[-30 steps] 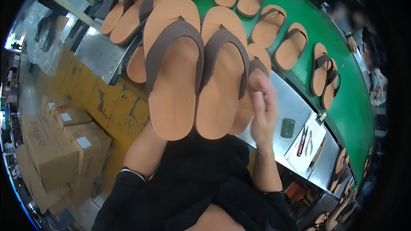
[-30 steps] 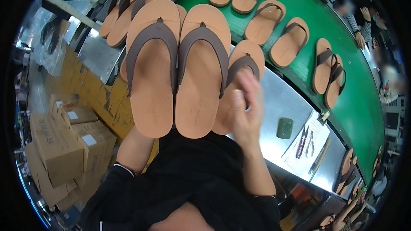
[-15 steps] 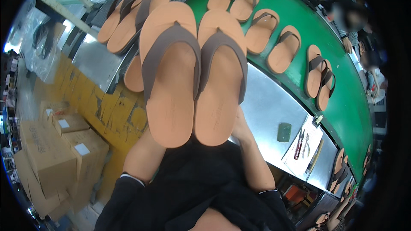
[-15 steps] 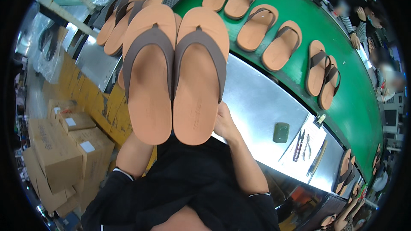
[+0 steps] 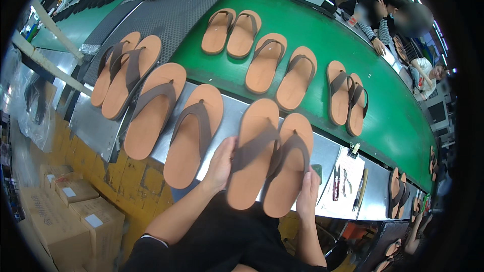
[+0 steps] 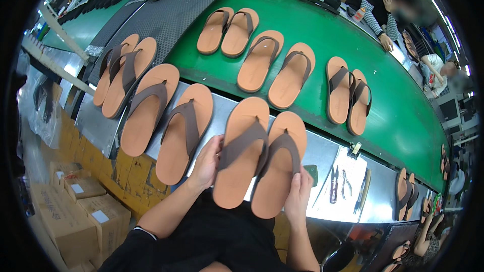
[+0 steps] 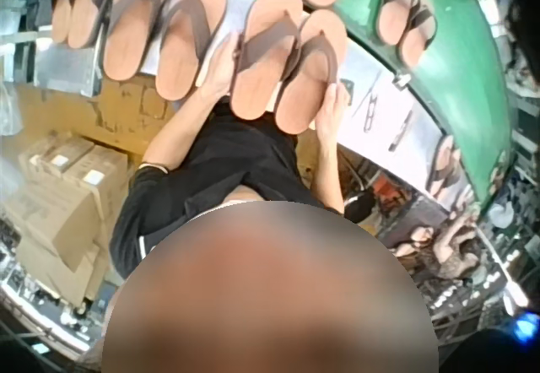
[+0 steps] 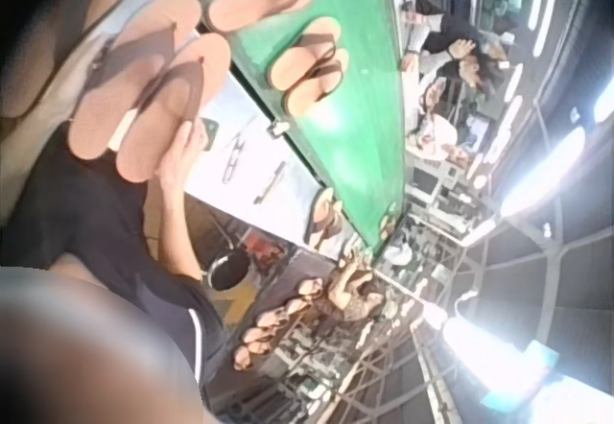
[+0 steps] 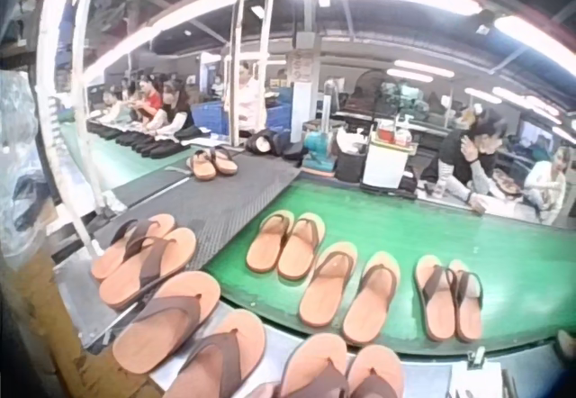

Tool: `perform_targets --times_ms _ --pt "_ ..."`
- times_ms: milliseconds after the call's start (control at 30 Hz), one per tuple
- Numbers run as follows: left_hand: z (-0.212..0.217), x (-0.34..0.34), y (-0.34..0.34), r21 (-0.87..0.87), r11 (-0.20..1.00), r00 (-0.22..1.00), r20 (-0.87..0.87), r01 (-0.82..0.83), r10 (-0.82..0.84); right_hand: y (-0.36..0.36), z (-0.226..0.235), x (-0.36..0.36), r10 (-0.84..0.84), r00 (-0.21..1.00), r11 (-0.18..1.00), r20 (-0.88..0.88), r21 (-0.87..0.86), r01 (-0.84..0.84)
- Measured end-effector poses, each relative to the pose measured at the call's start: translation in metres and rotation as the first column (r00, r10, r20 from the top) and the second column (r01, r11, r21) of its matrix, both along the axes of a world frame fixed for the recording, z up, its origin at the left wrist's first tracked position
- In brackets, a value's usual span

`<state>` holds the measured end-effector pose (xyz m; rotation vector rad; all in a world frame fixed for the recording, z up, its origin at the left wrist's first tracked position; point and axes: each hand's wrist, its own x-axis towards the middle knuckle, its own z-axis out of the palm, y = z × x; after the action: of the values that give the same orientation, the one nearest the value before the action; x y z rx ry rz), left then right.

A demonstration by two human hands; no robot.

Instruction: The person rubs the straps and edges of brown flip-flops with a small green block, then inspects the soles and straps. They handle multiple pairs one at a time, turning them over and placing them on a green conveyor belt.

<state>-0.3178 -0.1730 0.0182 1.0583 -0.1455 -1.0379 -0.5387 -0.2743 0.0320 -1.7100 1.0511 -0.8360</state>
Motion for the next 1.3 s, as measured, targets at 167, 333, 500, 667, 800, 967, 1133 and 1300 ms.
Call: perform_targets --times_ms 167,333,500,667,800,967,1133,1300 --pt "-0.001 -0.002 0.012 0.241 0.967 0.518 0.84 -0.087 -0.163 -0.035 0.016 0.009 -0.111 0.991 0.957 -0.071 -0.277 0.087" --pt "0.0 0.015 0.011 0.203 0.977 0.325 0.93 -0.071 -0.169 -0.138 0.018 0.116 0.074 0.997 0.976 -0.003 -0.205 -0.073" --pt "-0.006 0.016 0.006 0.145 0.983 0.33 0.939 -0.115 -0.1 -0.19 0.0 0.23 -0.095 0.875 0.938 -0.474 -0.338 -0.081" --pt "-0.005 0.012 0.004 0.151 0.973 0.344 0.935 -0.175 -0.083 -0.227 0.001 0.257 -0.012 0.891 0.961 -0.454 -0.251 -0.115" --pt "-0.005 0.013 0.003 0.17 0.969 0.344 0.934 -0.178 -0.101 -0.241 0.017 0.212 -0.205 0.964 0.877 -0.169 -0.469 0.104" --pt "-0.005 0.013 0.005 0.178 0.963 0.346 0.933 -0.203 -0.1 -0.258 0.039 0.073 -0.192 0.981 0.752 -0.001 -0.643 0.146" --pt "-0.001 0.013 0.004 0.154 0.967 0.351 0.933 -0.205 -0.074 -0.335 0.052 -0.103 -0.415 0.905 0.709 -0.095 -0.657 0.256" --pt "0.002 0.012 0.002 0.171 0.961 0.36 0.929 -0.216 -0.085 -0.399 0.071 -0.238 -0.786 0.502 0.601 -0.36 -0.632 0.489"
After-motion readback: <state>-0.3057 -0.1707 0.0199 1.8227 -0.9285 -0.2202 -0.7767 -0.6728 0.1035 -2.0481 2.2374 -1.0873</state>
